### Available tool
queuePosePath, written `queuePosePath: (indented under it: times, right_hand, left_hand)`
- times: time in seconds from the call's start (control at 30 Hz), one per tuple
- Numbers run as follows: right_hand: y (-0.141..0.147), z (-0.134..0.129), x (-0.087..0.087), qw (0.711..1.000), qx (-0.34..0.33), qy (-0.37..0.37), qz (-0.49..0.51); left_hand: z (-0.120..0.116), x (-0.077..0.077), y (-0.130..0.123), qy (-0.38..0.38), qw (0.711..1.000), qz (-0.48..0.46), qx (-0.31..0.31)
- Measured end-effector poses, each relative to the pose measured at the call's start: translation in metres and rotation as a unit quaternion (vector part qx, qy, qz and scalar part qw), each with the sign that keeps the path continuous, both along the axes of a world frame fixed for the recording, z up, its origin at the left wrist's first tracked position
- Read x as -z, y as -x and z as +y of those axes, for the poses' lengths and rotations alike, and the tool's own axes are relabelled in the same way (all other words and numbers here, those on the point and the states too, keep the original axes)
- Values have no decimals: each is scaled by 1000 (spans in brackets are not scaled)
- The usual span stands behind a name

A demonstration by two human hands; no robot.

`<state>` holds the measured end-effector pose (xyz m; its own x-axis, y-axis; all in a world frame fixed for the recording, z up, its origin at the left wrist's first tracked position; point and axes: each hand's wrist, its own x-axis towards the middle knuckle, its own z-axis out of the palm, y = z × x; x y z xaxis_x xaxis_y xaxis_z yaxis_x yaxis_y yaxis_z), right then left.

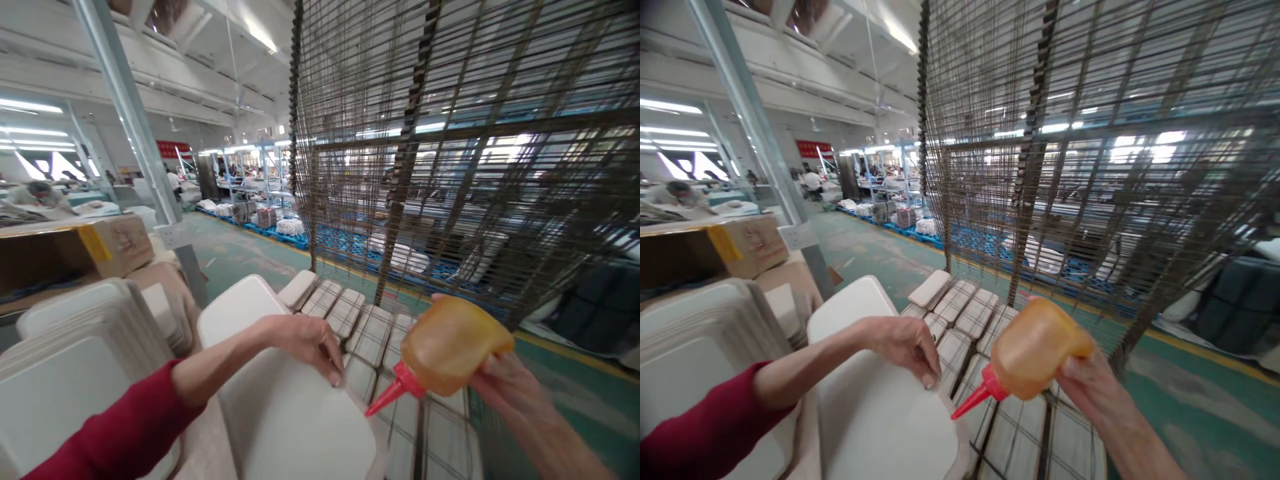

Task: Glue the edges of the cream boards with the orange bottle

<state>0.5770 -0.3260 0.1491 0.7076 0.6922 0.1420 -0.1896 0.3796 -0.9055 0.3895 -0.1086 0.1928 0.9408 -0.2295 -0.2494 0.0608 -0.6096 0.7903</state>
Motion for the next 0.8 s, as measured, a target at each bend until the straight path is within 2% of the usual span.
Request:
queuePosePath:
  times: [0.1,0.37,0.53,0.8]
  right_hand:
    - [9,10,-1,999,-50,7,-18]
    - [26,33,9,993,-118,-7,-27]
    - [30,39,9,993,-114,-13,-6]
    - [31,39,13,984,-176,-29,-28]
  left_hand:
    - [6,-1,11,41,999,28,12]
    - [20,5,32,100,994,50,10]
    - [24,5,41,97,993,63,14]
    - [24,5,49,105,992,69,8]
